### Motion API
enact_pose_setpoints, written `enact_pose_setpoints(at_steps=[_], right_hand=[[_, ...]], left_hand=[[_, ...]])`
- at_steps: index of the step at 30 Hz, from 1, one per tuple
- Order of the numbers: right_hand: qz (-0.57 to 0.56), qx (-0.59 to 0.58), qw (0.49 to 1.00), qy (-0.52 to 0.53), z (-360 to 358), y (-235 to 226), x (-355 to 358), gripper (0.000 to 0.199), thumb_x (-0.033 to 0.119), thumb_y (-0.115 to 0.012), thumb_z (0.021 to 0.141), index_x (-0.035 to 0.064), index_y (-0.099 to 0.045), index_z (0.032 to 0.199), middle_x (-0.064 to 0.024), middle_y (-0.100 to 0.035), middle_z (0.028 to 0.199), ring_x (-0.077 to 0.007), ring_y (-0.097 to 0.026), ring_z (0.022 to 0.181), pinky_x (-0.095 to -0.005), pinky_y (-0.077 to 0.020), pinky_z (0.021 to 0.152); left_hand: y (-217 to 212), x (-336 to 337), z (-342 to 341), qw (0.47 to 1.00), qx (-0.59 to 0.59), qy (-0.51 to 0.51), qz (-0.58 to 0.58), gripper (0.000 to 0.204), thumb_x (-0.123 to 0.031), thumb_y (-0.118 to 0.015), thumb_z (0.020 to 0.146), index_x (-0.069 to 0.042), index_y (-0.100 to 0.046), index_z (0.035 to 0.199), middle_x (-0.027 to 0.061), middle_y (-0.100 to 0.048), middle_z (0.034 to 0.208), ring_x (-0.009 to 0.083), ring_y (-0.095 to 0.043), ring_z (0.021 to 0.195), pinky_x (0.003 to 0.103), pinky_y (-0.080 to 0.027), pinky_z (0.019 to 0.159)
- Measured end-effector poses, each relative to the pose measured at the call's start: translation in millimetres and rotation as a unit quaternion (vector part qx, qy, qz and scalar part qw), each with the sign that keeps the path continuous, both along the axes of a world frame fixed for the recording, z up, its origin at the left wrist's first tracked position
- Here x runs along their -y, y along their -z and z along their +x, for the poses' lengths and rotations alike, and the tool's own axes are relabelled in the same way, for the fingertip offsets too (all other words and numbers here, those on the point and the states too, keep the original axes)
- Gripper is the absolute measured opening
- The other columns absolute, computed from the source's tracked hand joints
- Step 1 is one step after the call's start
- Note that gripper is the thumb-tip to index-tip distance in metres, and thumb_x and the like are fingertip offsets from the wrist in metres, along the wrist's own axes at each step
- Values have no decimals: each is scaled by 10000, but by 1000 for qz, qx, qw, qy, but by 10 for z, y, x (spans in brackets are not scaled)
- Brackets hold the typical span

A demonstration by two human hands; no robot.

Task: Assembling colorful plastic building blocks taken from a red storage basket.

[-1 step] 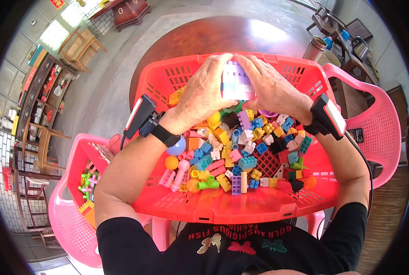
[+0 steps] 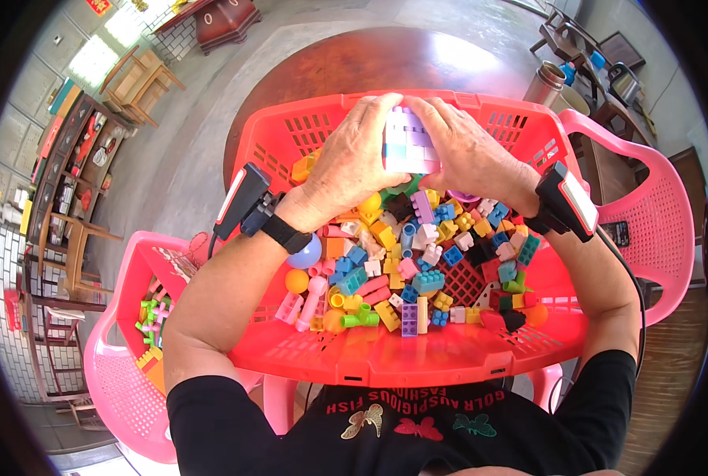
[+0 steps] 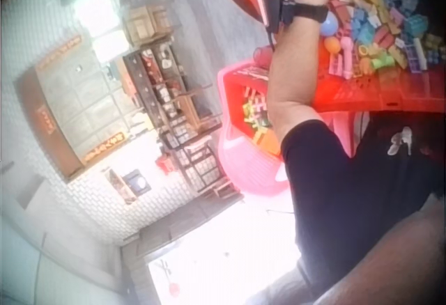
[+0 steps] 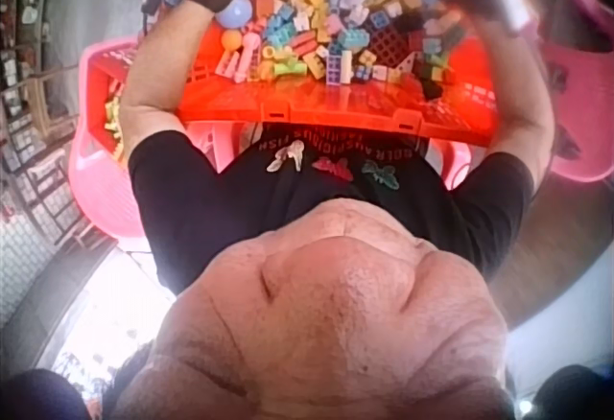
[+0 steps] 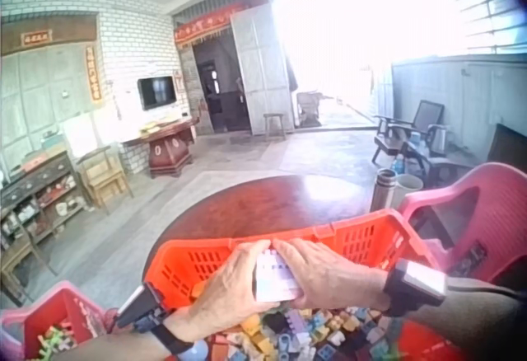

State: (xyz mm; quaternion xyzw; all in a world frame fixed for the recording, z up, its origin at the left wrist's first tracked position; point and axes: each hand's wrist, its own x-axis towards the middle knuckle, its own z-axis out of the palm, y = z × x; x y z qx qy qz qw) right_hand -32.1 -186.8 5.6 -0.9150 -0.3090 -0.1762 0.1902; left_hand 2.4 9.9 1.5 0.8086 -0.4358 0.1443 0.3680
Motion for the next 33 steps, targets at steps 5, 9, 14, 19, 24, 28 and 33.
enact_pose_setpoints(at_steps=[5, 9, 14, 19, 24, 28, 33], right_hand=[[-21, -5, 1000, 17, 12, 56, 18, 790, 127, -771, 623, -61, -358, 1270, -212, -485, 1114, -360, -500, 1066, -397, -430, 925], [-17, 10, 1000, 13, 8, 26, 5, 706, 142, -760, 643, -41, -401, 1223, -208, -515, 1065, -359, -527, 1038, -409, -452, 899], [-14, 20, 1000, 7, 5, 11, 3, 654, 163, -754, 659, -22, -426, 1193, -205, -539, 1045, -358, -547, 1026, -417, -467, 880], [-30, -13, 999, 6, -14, -23, -5, 655, 168, -754, 662, -28, -426, 1194, -207, -541, 1069, -363, -544, 1034, -418, -457, 899], [-31, 18, 999, -4, -6, 34, -1, 645, 150, -749, 656, -36, -428, 1184, -202, -544, 1060, -359, -543, 1038, -416, -453, 890], [-49, 39, 998, -23, 92, 60, 48, 650, 119, -734, 628, -33, -430, 1181, -198, -539, 1072, -347, -540, 1047, -408, -452, 879], [-40, 109, 993, 9, 120, 89, 97, 624, 111, -724, 628, -10, -439, 1170, -180, -541, 1070, -343, -549, 1031, -423, -442, 875]], left_hand=[[9, 19, 22, 1000, 6, -2, 31, 784, -91, -821, 539, -74, -434, 1220, 140, -504, 1154, 324, -514, 1108, 407, -444, 923], [-15, 0, 17, 999, 17, -13, 28, 750, -116, -836, 525, -75, -459, 1171, 135, -537, 1088, 333, -541, 1056, 412, -452, 894], [-39, -6, 16, 999, 13, -16, 34, 747, -145, -854, 508, -77, -473, 1146, 133, -554, 1055, 335, -556, 1026, 414, -458, 874], [-63, -15, -13, 998, 18, -16, 50, 741, -151, -862, 497, -76, -475, 1124, 132, -546, 1058, 334, -555, 1017, 410, -459, 861], [-52, -16, -22, 998, 32, -15, 60, 731, -142, -854, 514, -76, -465, 1129, 132, -535, 1059, 336, -544, 1025, 412, -457, 860], [43, 0, 15, 999, 28, -9, 36, 716, -103, -830, 543, -68, -456, 1153, 148, -504, 1113, 336, -517, 1071, 408, -448, 896], [125, 55, 94, 999, -18, 34, -26, 859, -84, -807, 588, -53, -350, 1314, 141, -475, 1196, 299, -497, 1132, 394, -420, 960]])
